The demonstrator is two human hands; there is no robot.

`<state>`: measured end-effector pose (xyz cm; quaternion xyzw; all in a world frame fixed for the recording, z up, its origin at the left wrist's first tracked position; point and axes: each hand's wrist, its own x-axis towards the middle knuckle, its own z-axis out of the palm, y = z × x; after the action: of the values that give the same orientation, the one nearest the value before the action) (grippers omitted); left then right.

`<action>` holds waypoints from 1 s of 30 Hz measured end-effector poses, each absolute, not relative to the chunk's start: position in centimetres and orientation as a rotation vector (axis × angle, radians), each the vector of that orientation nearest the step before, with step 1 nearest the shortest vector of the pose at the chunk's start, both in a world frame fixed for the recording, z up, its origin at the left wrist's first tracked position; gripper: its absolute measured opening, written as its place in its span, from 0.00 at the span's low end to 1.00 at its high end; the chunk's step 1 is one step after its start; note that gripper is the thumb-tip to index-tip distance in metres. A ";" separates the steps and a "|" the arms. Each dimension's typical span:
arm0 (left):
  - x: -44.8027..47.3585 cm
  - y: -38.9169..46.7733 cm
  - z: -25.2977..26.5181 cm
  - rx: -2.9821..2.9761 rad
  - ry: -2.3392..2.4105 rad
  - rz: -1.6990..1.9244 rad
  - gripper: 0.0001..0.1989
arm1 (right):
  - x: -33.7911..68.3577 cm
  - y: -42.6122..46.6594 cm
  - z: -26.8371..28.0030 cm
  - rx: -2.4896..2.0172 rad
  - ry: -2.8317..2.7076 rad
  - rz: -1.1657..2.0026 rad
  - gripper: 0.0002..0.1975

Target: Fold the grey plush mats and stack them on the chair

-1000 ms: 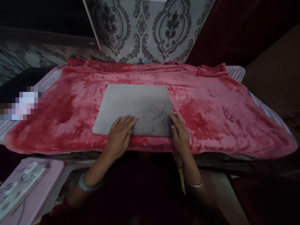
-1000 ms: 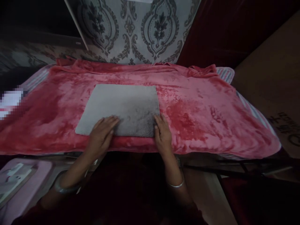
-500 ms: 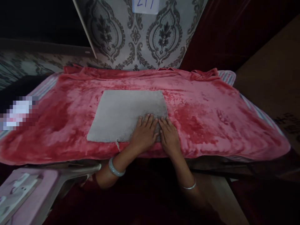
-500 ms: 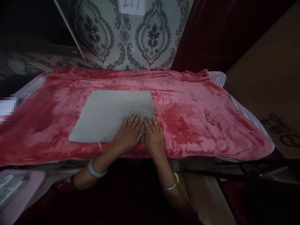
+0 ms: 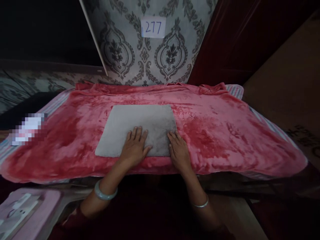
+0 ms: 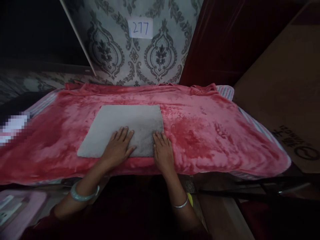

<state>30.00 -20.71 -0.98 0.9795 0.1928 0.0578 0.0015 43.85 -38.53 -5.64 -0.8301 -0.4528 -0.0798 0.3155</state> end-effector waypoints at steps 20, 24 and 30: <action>35.9 -15.8 -1.6 3.103 0.076 0.183 0.34 | 47.7 -29.7 -1.5 -2.476 -1.286 -0.006 0.30; 35.7 -15.6 -2.1 3.096 0.057 0.217 0.34 | 47.5 -29.9 -1.3 -2.506 -1.286 -0.002 0.30; 35.3 -11.1 -0.8 3.107 0.252 0.141 0.34 | 47.6 -29.7 -1.3 -2.521 -1.287 0.015 0.30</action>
<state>35.29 -11.06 -0.78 0.9957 0.0807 0.0453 0.0106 47.62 -29.67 -1.33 -0.8799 -0.4492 0.0053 0.1547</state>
